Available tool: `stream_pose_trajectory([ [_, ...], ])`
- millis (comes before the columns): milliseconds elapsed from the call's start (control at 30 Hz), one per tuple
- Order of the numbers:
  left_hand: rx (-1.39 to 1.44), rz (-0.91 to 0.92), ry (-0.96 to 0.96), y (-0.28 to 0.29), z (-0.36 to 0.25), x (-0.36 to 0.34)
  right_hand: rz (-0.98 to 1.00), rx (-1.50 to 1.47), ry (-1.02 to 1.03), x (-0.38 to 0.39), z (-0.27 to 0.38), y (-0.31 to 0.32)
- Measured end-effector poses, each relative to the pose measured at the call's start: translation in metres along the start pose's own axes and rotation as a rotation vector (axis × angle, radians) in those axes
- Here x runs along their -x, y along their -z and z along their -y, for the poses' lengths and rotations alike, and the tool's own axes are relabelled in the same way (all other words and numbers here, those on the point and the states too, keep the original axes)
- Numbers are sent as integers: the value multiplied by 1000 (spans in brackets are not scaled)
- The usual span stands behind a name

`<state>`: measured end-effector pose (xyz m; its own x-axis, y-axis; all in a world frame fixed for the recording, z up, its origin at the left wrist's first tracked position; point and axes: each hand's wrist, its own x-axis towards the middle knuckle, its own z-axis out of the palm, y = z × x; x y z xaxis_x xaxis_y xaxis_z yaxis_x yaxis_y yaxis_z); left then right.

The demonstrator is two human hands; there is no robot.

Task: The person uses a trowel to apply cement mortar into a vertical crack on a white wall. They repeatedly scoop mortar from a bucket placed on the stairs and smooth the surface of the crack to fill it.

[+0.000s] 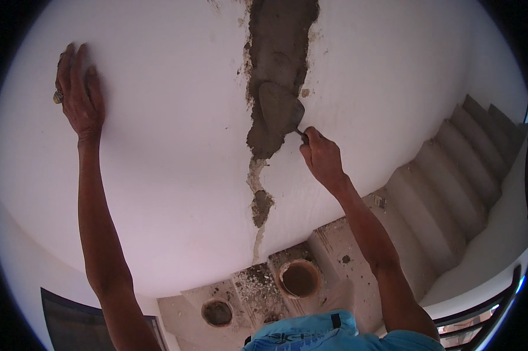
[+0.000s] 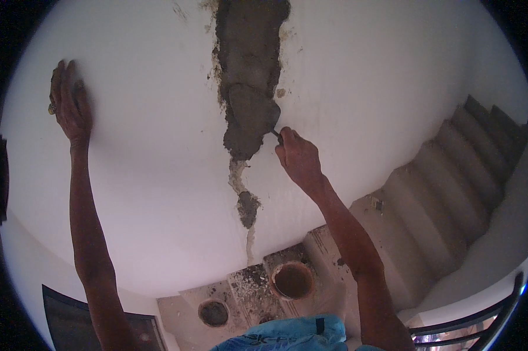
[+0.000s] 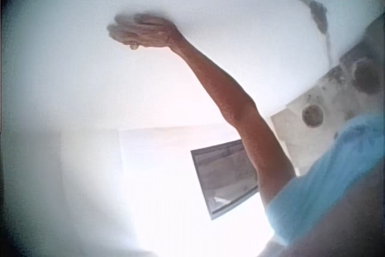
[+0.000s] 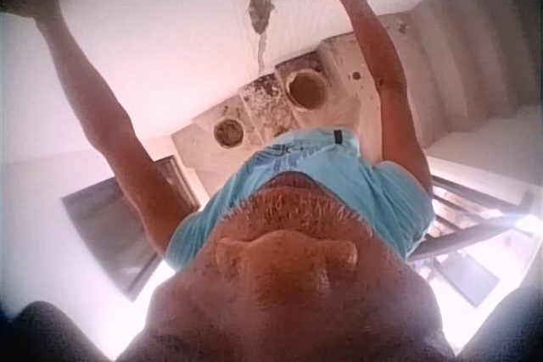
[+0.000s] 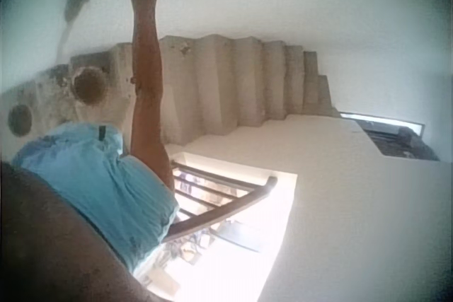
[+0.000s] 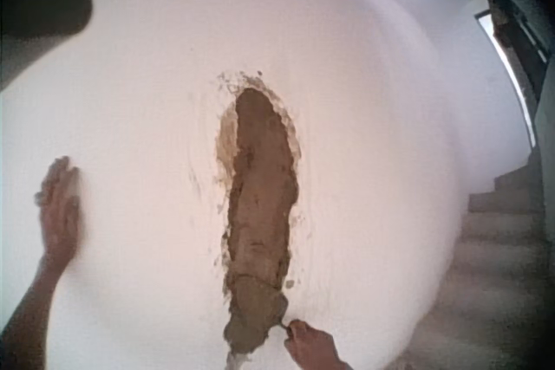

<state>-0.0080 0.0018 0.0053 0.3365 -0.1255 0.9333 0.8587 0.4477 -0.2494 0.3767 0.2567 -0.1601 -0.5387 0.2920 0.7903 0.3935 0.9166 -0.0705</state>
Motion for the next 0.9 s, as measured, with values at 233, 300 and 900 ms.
stream_pose_trajectory([
  [233,23,-2,23,-3,1,2,231,139,51,59,-7,-36],
  [300,22,-5,18,-2,1,1,321,194,62,82,-9,-39],
  [900,32,-24,-15,-2,1,3,301,232,124,63,-13,-42],
])
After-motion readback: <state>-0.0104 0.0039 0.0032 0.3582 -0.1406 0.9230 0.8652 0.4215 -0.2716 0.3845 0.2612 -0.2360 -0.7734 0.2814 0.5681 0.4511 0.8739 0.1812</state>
